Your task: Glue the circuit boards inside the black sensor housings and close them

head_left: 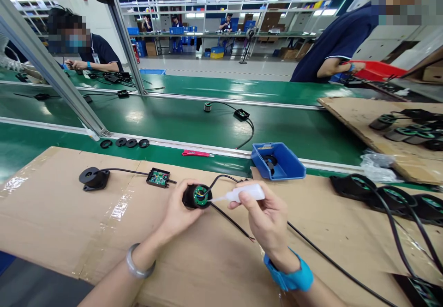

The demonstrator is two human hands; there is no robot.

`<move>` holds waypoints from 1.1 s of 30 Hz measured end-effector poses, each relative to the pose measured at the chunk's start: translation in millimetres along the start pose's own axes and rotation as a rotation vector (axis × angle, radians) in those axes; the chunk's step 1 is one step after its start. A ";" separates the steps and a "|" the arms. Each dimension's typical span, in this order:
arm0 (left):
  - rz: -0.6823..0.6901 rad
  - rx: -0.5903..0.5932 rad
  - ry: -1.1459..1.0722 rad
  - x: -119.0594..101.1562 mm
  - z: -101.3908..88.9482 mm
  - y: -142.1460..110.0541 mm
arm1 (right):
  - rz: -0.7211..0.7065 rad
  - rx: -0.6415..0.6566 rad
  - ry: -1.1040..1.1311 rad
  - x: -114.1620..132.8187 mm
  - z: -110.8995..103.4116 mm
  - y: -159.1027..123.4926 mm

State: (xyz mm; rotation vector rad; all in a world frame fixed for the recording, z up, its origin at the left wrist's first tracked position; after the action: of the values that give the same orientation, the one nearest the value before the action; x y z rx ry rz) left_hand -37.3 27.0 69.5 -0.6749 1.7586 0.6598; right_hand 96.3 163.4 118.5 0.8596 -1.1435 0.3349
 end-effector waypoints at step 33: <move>-0.309 0.174 -0.509 0.4 16.4 -5.2 | -0.240 0.205 -0.239 -2.8 29.0 -0.5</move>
State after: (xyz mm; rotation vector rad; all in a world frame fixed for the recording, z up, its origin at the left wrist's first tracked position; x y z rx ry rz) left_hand -23.1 35.2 64.4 -0.5798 1.1935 0.4120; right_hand 76.5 142.1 120.1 1.2301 -1.2239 0.1549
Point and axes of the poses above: each hand's wrist, its own y-axis towards the middle knuckle, its own z-axis out of the palm, x = y × z, the point moved 2 cm from there along y, towards the middle knuckle, and after that the axes turned 10 degrees about y, right-handed, at the moved point
